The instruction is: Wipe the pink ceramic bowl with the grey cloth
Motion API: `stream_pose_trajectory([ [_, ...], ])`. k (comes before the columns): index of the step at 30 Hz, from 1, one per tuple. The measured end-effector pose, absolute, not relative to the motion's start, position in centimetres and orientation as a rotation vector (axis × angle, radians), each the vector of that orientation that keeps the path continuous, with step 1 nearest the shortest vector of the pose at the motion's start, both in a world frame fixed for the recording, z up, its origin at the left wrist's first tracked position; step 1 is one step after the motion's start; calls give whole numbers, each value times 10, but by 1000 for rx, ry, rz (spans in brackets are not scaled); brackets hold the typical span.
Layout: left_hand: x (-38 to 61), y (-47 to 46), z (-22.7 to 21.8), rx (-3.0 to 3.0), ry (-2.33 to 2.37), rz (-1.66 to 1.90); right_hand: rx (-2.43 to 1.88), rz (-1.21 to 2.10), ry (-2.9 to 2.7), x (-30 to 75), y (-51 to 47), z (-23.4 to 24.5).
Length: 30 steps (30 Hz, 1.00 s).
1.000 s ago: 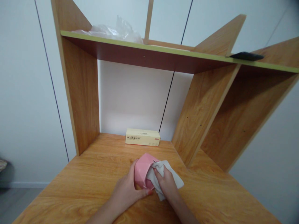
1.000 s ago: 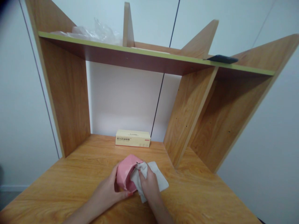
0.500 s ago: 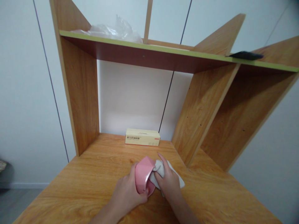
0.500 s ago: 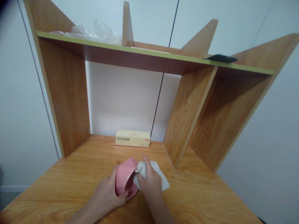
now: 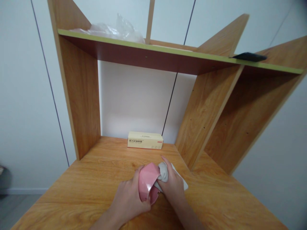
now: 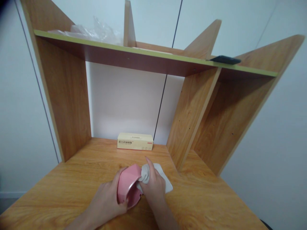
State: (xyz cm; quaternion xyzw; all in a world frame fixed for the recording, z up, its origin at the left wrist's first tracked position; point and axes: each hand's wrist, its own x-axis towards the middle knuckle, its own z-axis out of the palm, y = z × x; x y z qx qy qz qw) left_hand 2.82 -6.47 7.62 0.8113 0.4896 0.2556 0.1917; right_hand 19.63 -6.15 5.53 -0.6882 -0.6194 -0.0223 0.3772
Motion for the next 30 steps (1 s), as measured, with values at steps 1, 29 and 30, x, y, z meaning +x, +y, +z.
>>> stream_pose_trajectory([
  [1, 28, -65, 78, 2276, 1376, 721, -1761, -15, -1580, 196, -61, 55],
  [29, 29, -51, 53, 1970, 1296, 903, -1845, 2, -1494, 194, -59, 53],
  [30, 29, -51, 54, 1982, 1298, 879, -1842, -15, -1503, 194, -59, 53],
])
